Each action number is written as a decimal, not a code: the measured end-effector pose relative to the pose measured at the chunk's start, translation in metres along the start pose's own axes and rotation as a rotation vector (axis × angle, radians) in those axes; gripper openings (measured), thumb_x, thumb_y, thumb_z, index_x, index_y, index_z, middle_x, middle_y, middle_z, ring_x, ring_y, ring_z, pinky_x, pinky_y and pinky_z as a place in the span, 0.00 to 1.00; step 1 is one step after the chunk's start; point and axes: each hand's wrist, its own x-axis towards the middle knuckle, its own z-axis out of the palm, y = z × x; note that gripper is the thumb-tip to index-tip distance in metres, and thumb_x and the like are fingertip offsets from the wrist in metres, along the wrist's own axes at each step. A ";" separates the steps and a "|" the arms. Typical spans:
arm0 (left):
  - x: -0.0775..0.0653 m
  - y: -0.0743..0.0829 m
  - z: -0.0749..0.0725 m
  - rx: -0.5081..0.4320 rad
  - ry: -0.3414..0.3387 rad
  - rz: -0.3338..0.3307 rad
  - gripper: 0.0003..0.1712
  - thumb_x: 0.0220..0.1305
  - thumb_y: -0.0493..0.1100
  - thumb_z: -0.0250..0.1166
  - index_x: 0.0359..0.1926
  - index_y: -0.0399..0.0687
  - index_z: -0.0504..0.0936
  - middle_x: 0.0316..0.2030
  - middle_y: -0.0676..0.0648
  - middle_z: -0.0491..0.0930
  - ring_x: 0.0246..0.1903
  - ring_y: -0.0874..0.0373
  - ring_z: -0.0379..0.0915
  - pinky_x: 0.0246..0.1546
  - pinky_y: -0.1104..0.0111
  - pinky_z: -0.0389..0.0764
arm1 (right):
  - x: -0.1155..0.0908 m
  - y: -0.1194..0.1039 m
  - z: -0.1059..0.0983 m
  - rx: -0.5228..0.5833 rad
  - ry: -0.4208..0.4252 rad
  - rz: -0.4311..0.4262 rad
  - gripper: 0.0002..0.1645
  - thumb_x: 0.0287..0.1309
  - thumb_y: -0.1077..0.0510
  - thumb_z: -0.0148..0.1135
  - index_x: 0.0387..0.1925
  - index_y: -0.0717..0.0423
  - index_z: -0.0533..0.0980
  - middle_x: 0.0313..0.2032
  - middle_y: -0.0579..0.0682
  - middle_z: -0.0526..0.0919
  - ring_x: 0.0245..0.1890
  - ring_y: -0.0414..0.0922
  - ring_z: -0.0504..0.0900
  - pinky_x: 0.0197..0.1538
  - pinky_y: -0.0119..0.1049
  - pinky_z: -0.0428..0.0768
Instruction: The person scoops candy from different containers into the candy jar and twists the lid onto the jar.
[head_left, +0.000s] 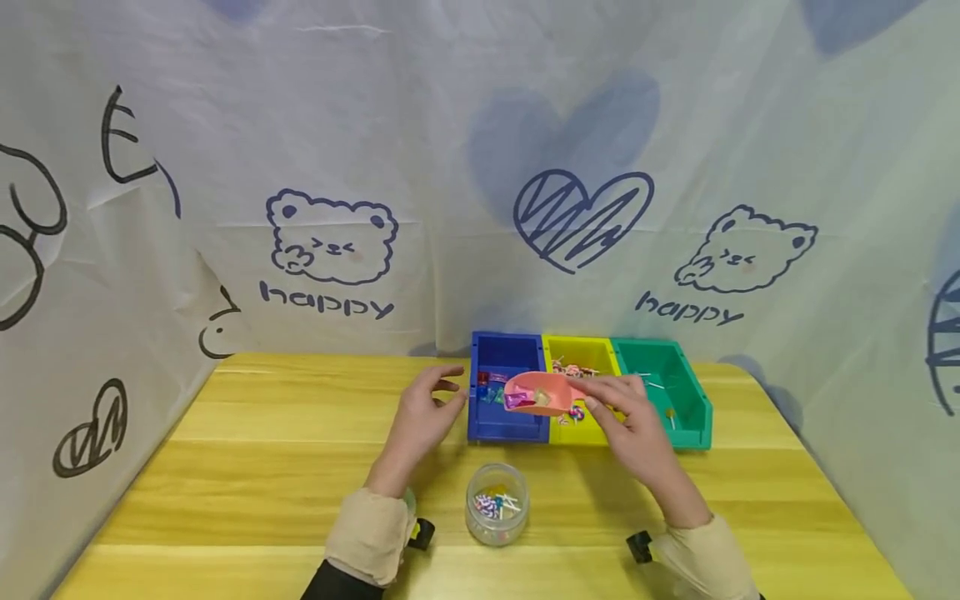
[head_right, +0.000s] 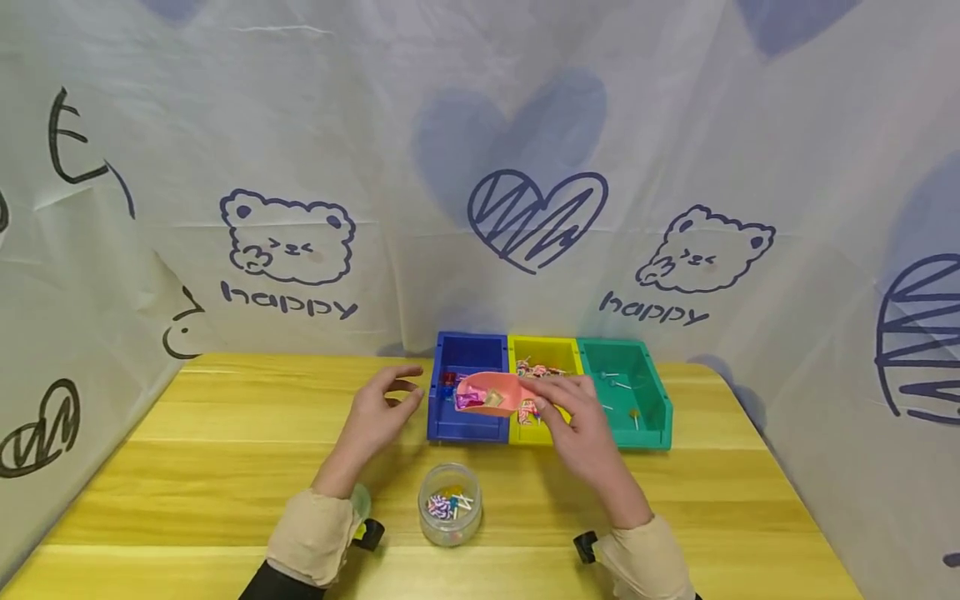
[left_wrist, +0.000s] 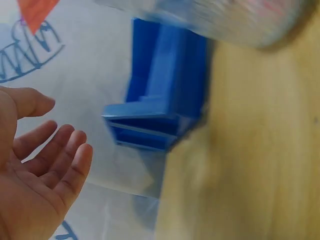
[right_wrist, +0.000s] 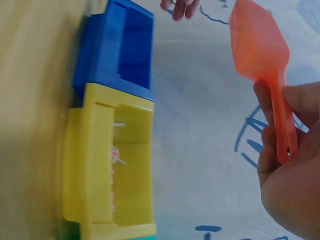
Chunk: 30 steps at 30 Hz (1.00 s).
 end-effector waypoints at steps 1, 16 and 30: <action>-0.001 0.003 -0.004 -0.015 0.007 0.013 0.22 0.69 0.37 0.68 0.62 0.41 0.81 0.57 0.43 0.82 0.51 0.48 0.81 0.46 0.60 0.85 | 0.000 -0.001 -0.002 0.007 -0.008 0.000 0.19 0.73 0.67 0.58 0.60 0.56 0.83 0.57 0.52 0.86 0.50 0.44 0.68 0.46 0.41 0.65; -0.032 0.029 -0.047 0.004 -0.096 0.251 0.23 0.67 0.36 0.70 0.63 0.45 0.81 0.57 0.45 0.82 0.48 0.52 0.81 0.42 0.66 0.85 | -0.003 -0.008 -0.016 0.051 -0.122 -0.022 0.18 0.72 0.67 0.59 0.57 0.55 0.85 0.54 0.50 0.87 0.49 0.41 0.69 0.45 0.39 0.71; -0.061 0.010 -0.040 0.001 -0.524 0.142 0.40 0.64 0.48 0.75 0.73 0.45 0.70 0.66 0.42 0.73 0.62 0.42 0.71 0.61 0.54 0.78 | -0.006 -0.008 -0.016 0.030 -0.260 0.017 0.17 0.74 0.62 0.59 0.56 0.47 0.86 0.52 0.42 0.87 0.56 0.45 0.73 0.54 0.51 0.75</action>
